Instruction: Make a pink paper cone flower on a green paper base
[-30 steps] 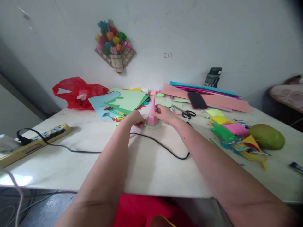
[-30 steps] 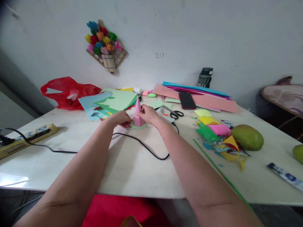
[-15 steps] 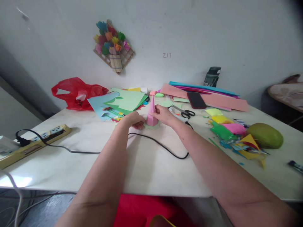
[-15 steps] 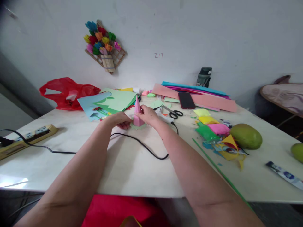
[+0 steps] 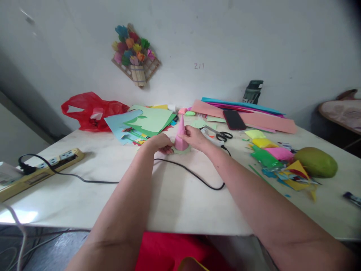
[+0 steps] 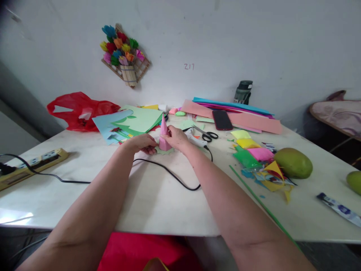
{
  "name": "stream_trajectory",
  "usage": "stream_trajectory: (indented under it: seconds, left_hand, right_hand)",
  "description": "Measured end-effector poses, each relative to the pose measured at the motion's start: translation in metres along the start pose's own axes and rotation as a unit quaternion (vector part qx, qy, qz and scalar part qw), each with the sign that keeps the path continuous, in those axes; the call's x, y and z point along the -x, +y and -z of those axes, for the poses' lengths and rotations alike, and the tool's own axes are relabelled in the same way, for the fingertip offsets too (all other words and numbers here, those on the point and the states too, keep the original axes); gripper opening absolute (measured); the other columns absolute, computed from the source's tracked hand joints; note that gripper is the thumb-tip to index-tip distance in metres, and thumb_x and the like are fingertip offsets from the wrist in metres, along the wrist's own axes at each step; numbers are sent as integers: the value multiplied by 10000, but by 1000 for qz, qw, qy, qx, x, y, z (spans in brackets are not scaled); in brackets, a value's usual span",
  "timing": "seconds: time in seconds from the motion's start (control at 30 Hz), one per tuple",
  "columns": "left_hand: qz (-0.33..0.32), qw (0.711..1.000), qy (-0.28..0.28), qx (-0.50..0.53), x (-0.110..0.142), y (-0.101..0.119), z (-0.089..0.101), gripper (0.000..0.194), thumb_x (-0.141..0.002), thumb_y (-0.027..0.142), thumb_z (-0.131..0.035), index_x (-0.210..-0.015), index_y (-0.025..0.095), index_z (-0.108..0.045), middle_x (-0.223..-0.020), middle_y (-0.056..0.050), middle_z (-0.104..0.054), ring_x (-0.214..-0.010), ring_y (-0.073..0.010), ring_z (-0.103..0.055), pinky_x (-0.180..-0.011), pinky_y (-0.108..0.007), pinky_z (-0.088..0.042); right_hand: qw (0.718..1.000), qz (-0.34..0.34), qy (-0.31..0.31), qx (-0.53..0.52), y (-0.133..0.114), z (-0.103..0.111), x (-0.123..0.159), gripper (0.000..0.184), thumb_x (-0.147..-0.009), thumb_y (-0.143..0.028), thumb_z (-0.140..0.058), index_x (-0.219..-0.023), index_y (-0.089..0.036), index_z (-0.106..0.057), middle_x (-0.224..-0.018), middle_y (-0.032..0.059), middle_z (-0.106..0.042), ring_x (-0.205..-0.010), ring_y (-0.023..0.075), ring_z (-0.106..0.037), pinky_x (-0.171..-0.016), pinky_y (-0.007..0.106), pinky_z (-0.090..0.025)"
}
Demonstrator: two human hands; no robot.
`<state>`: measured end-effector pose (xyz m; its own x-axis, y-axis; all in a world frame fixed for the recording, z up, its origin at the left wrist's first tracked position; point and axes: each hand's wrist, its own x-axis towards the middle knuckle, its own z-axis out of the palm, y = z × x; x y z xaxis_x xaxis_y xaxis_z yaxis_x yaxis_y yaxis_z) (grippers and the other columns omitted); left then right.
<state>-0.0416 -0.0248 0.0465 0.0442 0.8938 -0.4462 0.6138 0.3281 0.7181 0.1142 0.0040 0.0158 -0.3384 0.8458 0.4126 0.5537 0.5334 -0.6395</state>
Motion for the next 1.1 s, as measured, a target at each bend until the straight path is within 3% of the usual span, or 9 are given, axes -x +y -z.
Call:
stream_trajectory:
  seconds: [0.33,0.9,1.1]
  left_hand:
    - [-7,999,-4,41,-4,-2,-1,95,-736,113,-480,-657,108,-532,-479,-28,-581,-432,-102,-535,-497,-231,-444]
    - [12,997,-11,73,-11,-5,1,107,-742,170,-492,-670,115,-549,-526,-55,-613,-481,-131,-582,-574,-266,-492]
    - [23,991,102,81,-15,-3,-3,121,-741,188,-527,-813,95,-556,-434,-14,-530,-500,-181,-607,-564,-296,-507]
  right_hand:
    - [1000,-3,13,-3,0,-1,0,244,-735,-365,-551,-875,-165,-567,-776,38,-616,-701,138,-539,-621,242,-398]
    - [1000,-7,21,-3,1,-2,-1,228,-728,-360,-564,-850,-168,-560,-743,24,-602,-689,135,-531,-623,244,-396]
    - [1000,-8,13,-10,0,-2,1,217,-731,-348,-562,-860,-173,-564,-763,36,-615,-702,142,-536,-617,244,-398]
